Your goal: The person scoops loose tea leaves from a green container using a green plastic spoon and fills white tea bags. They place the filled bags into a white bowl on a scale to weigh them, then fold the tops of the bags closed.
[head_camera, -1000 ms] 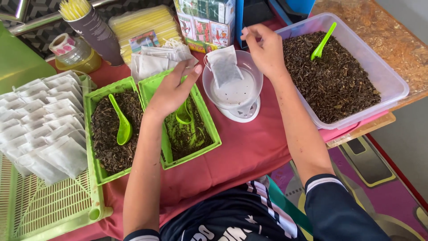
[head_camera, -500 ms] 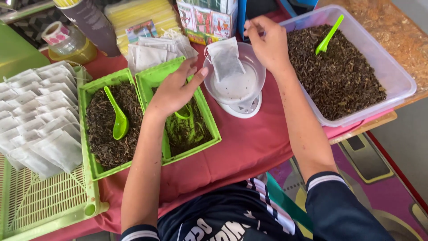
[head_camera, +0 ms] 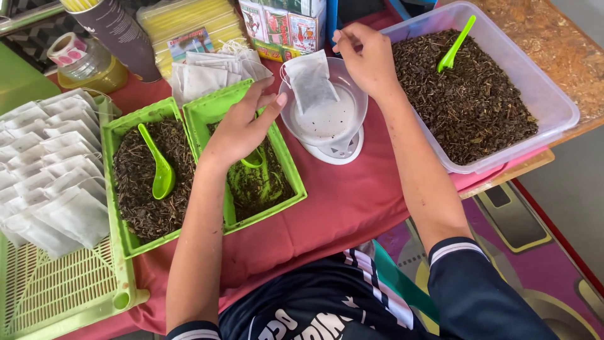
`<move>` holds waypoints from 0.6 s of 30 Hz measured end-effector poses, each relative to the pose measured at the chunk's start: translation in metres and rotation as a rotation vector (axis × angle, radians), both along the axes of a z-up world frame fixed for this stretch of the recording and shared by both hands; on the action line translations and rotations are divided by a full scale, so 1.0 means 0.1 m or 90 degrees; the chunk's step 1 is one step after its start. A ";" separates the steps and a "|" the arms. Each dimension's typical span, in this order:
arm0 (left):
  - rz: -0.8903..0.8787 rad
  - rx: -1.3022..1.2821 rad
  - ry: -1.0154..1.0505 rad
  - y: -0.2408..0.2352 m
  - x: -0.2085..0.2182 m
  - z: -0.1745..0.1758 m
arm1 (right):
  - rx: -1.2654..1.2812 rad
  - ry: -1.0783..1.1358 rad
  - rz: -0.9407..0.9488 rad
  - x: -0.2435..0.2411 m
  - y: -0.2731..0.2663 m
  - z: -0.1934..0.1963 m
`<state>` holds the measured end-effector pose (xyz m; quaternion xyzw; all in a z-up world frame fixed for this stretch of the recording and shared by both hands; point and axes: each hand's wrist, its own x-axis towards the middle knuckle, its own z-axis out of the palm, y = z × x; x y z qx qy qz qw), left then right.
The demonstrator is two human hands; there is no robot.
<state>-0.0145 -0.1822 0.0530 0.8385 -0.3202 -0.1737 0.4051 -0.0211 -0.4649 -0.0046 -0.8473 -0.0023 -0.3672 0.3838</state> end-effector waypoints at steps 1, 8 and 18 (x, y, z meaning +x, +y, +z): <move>0.002 -0.001 0.001 0.01 0.00 -0.01 | -0.001 0.001 0.002 -0.01 0.01 0.00; -0.009 -0.019 -0.019 0.05 0.03 -0.07 | -0.031 0.009 0.027 -0.05 0.02 0.05; -0.111 -0.002 -0.014 0.09 0.01 -0.08 | -0.006 0.132 0.165 -0.23 0.11 0.30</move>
